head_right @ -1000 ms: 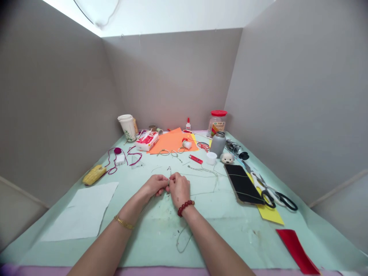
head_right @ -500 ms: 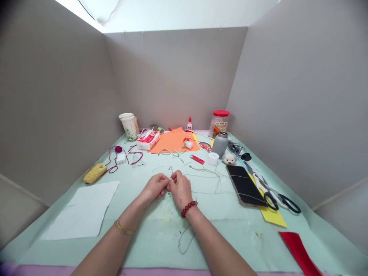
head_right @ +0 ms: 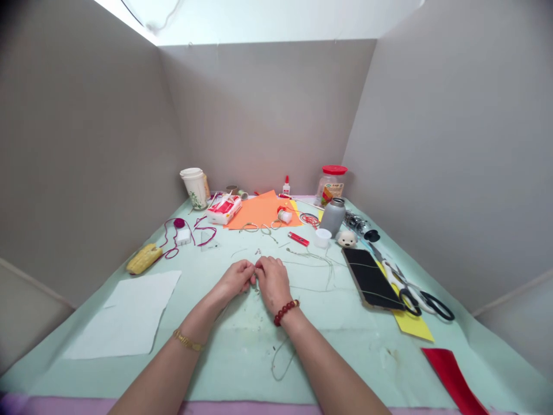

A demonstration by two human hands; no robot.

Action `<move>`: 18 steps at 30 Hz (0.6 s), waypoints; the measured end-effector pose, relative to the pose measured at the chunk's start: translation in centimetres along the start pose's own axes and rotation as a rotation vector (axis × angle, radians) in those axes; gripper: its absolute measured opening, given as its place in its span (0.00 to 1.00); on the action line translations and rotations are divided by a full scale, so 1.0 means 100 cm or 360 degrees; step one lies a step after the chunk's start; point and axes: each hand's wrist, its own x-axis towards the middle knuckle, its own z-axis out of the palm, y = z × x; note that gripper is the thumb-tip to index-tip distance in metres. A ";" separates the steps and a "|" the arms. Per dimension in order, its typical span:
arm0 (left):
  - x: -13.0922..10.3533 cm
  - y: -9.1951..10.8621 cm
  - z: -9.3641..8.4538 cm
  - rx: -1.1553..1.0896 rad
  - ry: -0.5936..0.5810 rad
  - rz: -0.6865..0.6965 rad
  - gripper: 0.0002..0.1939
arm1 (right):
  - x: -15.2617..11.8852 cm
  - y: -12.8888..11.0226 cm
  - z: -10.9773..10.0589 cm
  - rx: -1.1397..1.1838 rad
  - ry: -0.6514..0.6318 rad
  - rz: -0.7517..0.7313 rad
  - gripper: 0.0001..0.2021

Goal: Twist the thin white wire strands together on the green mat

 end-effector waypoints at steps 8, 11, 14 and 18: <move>0.001 -0.002 -0.001 0.0164 0.0078 0.0020 0.09 | 0.000 -0.006 -0.006 0.0109 0.0041 0.0070 0.06; 0.001 -0.001 0.000 0.0236 0.0104 0.0040 0.07 | 0.002 -0.011 -0.013 0.0776 -0.0251 0.0388 0.03; 0.000 0.001 0.001 0.0289 0.0117 0.0025 0.07 | 0.005 -0.009 -0.024 0.1534 -0.0833 0.0689 0.06; -0.002 0.003 0.001 0.0299 0.0100 0.0018 0.07 | 0.007 0.004 -0.048 0.1895 -0.1242 0.0776 0.13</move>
